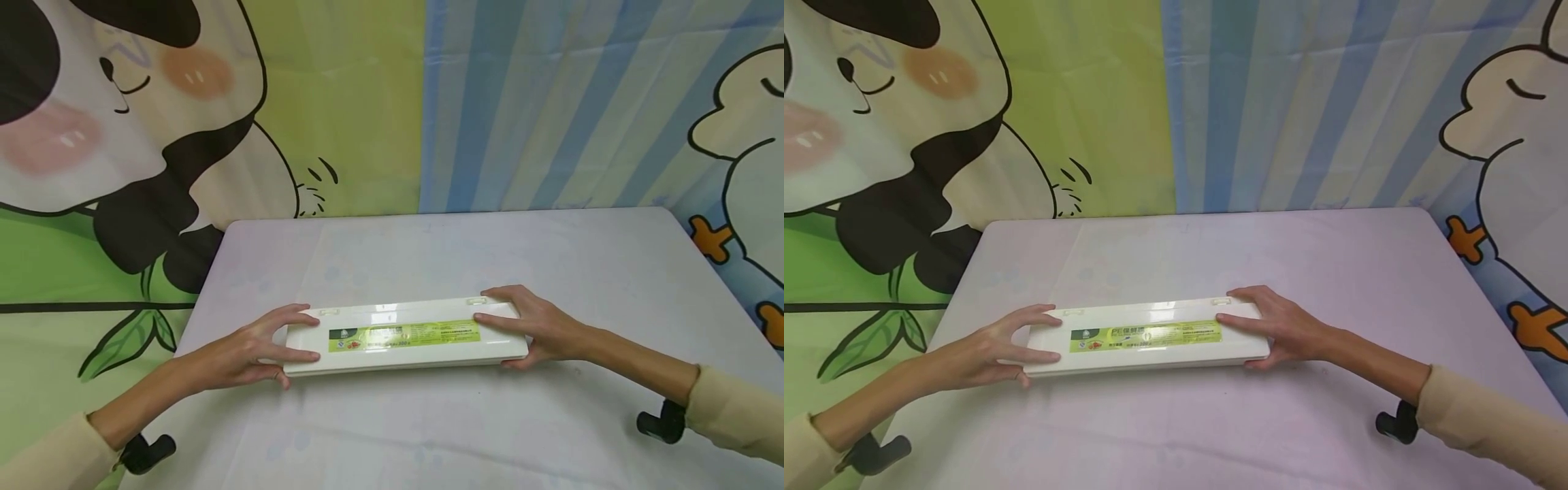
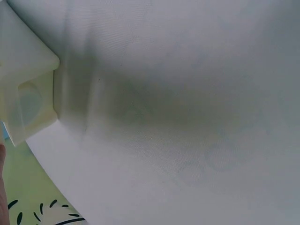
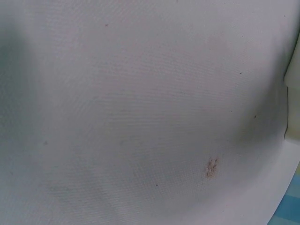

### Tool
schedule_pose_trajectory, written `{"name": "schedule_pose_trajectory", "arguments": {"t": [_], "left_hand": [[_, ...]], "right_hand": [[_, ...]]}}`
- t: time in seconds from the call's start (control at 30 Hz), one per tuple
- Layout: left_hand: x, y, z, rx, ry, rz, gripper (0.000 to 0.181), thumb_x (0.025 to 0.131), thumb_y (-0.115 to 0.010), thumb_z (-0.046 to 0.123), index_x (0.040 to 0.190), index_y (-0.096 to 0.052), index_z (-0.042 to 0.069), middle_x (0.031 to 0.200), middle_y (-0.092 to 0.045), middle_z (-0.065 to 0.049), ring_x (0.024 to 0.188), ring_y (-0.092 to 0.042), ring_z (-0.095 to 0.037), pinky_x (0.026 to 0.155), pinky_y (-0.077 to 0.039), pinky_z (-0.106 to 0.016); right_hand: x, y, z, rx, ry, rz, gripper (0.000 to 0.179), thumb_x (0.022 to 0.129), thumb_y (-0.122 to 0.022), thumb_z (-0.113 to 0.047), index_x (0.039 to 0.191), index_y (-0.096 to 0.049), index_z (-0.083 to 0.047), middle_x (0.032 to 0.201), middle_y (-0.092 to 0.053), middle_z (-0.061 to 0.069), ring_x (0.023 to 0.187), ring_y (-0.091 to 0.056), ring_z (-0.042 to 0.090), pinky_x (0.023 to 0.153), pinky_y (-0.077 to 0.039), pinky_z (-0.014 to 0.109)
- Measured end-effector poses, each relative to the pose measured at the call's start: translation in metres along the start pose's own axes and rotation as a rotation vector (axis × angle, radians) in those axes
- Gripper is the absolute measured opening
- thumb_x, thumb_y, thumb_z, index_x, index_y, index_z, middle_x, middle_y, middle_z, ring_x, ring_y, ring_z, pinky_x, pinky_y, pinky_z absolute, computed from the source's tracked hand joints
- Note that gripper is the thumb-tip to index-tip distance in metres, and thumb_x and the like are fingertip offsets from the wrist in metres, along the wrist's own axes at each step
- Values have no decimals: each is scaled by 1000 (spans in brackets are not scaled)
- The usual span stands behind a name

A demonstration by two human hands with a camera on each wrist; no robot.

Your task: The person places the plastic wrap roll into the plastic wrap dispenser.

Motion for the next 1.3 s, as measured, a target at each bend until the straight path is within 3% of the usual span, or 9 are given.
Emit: {"name": "schedule_pose_trajectory", "arguments": {"t": [0.17,0.47,0.53,0.63,0.73,0.8,0.87,1.1,1.3], "left_hand": [[-2,-2,1,-19,-35,34,64,64,-84,33,126,-65,30,140,-49,-13,134,-37,-43,117,-16,-15],[-3,-4,-5,1,-25,41,65,65,-84,34,127,-65,30,141,-48,-14,132,-39,-44,116,-17,-15],[-3,-6,-9,-4,30,14,74,64,-86,35,133,-60,26,146,-43,-17,135,-37,-38,114,-19,-13],[-4,-10,-19,-36,199,-48,99,63,-88,37,148,-41,17,153,-33,-15,140,-34,-28,112,-23,-12],[-7,-16,-29,-40,370,-100,119,61,-90,40,154,-22,11,155,-31,-10,140,-34,-22,110,-37,-25],[-6,-21,-33,-32,425,-106,121,60,-91,40,154,-20,9,152,-36,-7,137,-39,-21,106,-43,-36],[-5,-26,-35,-24,444,-87,119,57,-91,37,151,-25,8,147,-40,-5,131,-43,-20,100,-47,-42],[-2,-33,-40,-61,479,2,106,52,-92,28,139,-35,7,137,-39,-7,124,-43,-19,97,-45,-31],[0,-34,-41,-72,501,5,106,51,-93,28,139,-36,11,133,-39,-7,120,-43,-18,93,-48,-37]], "right_hand": [[1,-2,-1,1,-8,-11,88,54,-90,-43,132,-58,-18,132,-51,23,119,-48,32,75,-53,40],[4,-1,-2,1,3,18,91,51,-91,-41,132,-57,-16,131,-51,23,118,-48,31,76,-53,41],[3,-2,0,-2,-20,9,96,50,-92,-41,134,-55,-13,132,-51,22,118,-48,30,79,-52,39],[1,-4,3,11,-86,-17,106,51,-91,-42,139,-47,-4,134,-49,18,120,-48,27,92,-45,30],[0,-5,6,18,-147,-36,114,52,-90,-44,141,-40,5,134,-49,15,120,-48,24,102,-34,20],[0,-5,6,13,-165,-42,113,53,-89,-46,140,-39,6,133,-49,14,120,-47,23,103,-31,17],[1,-5,6,15,-181,-49,110,54,-89,-46,140,-41,4,133,-48,13,120,-46,23,101,-34,18],[-4,-8,6,41,-315,-76,105,56,-88,-45,144,-42,-11,133,-47,11,120,-43,20,81,-49,31],[-9,-10,4,64,-397,-115,105,57,-89,-42,146,-38,-18,131,-45,10,112,-42,14,74,-49,25]]}}
Point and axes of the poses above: each hand's wrist, its own x-axis towards the middle knuckle, its own y-axis out of the back of the hand, z = x × y, the point moved 6 cm from there along x, towards the middle knuckle
